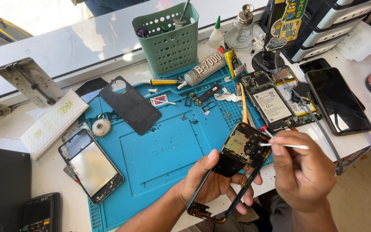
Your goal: Cleaning and inspecting the internal components of a disassembled smartphone using a cotton swab and a prying tool
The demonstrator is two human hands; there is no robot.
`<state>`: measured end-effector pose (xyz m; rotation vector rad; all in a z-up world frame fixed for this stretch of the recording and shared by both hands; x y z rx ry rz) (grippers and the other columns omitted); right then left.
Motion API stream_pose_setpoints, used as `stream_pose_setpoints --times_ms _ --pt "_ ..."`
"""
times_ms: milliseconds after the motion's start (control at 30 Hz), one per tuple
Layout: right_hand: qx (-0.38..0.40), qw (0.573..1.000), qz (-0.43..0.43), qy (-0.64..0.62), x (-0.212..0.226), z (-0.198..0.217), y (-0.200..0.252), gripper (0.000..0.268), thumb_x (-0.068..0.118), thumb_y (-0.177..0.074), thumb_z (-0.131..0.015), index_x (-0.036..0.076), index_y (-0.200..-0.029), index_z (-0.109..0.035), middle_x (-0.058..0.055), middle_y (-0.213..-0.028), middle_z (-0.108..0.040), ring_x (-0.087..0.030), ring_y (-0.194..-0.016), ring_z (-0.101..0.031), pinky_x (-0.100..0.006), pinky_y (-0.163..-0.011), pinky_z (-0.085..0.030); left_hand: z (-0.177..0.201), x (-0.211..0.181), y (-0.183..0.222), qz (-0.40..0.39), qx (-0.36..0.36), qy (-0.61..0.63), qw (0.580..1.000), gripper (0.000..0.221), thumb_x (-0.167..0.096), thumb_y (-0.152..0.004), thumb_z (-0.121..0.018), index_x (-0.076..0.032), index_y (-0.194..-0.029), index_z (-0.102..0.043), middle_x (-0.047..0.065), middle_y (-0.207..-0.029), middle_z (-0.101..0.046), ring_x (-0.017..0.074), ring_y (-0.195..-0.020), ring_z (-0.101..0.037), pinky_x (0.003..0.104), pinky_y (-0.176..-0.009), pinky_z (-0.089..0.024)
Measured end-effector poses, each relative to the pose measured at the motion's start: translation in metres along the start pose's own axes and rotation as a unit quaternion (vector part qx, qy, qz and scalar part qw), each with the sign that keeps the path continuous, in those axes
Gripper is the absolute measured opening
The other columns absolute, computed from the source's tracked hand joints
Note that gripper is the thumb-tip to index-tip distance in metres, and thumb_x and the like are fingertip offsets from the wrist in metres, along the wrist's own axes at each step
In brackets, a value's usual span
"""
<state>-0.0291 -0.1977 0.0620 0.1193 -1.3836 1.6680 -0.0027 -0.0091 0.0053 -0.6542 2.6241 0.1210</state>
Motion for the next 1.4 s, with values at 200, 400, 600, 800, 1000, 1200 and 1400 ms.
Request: stream_pose_setpoints --times_ms 200,400,600,800,1000,1200,1400 --pt "-0.065 0.995 -0.054 -0.045 0.002 0.010 0.014 0.008 0.002 -0.106 -0.051 -0.006 -0.109 -0.050 -0.028 -0.106 -0.060 -0.016 -0.048 -0.049 -0.025 -0.050 -0.044 0.017 0.006 0.000 0.021 0.025 0.048 0.998 0.097 -0.065 -0.097 -0.050 0.011 -0.157 -0.040 0.033 -0.139 -0.057 0.0447 -0.104 -0.067 0.060 -0.089 -0.059" --pt "-0.071 0.996 -0.046 -0.030 0.007 0.014 0.016 0.010 0.004 -0.104 -0.051 -0.005 -0.105 -0.051 -0.031 -0.102 -0.062 -0.021 -0.049 -0.054 -0.026 -0.050 -0.049 0.010 0.004 0.002 0.025 0.028 0.071 0.997 0.097 -0.060 -0.099 -0.048 0.012 -0.162 -0.035 0.037 -0.138 -0.056 0.0471 -0.105 -0.067 0.059 -0.089 -0.060" --pt "-0.033 0.999 0.000 0.010 0.009 0.017 0.011 0.008 0.002 -0.102 -0.054 -0.005 -0.103 -0.056 -0.028 -0.101 -0.067 -0.017 -0.049 -0.058 -0.024 -0.052 -0.051 0.008 0.004 0.001 0.021 0.029 0.094 0.995 0.097 -0.057 -0.099 -0.050 0.012 -0.165 -0.032 0.039 -0.137 -0.056 0.0479 -0.105 -0.067 0.059 -0.088 -0.060" --pt "0.008 0.999 0.031 0.043 0.010 0.014 0.005 0.007 -0.001 -0.101 -0.056 -0.006 -0.103 -0.060 -0.027 -0.102 -0.069 -0.018 -0.055 -0.061 -0.023 -0.051 -0.053 0.009 0.006 0.002 0.020 0.023 0.067 0.997 0.091 -0.060 -0.100 -0.050 0.012 -0.155 -0.041 0.035 -0.136 -0.057 0.0449 -0.103 -0.068 0.058 -0.088 -0.061" --pt "0.040 0.995 0.068 0.053 0.008 0.007 0.002 0.004 -0.006 -0.098 -0.059 -0.008 -0.101 -0.062 -0.028 -0.102 -0.071 -0.026 -0.073 -0.069 -0.028 -0.061 -0.059 0.004 0.000 0.001 0.015 0.022 0.064 0.998 0.091 -0.060 -0.101 -0.052 0.010 -0.157 -0.041 0.031 -0.133 -0.058 0.0408 -0.098 -0.067 0.057 -0.085 -0.061" --pt "0.053 0.987 0.127 0.086 0.000 0.003 0.000 0.006 -0.011 -0.100 -0.060 -0.008 -0.102 -0.065 -0.027 -0.099 -0.073 -0.033 -0.087 -0.076 -0.035 -0.072 -0.062 0.000 0.001 0.002 0.007 0.011 0.006 1.000 0.086 -0.063 -0.099 -0.054 0.003 -0.153 -0.046 0.023 -0.129 -0.060 0.0331 -0.093 -0.066 0.050 -0.080 -0.062" --pt "0.071 0.980 0.152 0.111 -0.011 0.006 0.003 0.005 -0.008 -0.101 -0.061 -0.005 -0.104 -0.065 -0.024 -0.098 -0.072 -0.032 -0.090 -0.075 -0.049 -0.095 -0.061 0.001 0.003 0.001 0.000 0.008 0.000 1.000 0.082 -0.060 -0.103 -0.051 0.003 -0.154 -0.043 0.023 -0.129 -0.059 0.0320 -0.093 -0.066 0.046 -0.079 -0.063"
Point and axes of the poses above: each hand's wrist, its own y-axis away from the middle knuckle, its own z-axis out of the back of the hand, x = y × z, the point moved 1 cm from there along -y, towards the middle knuckle
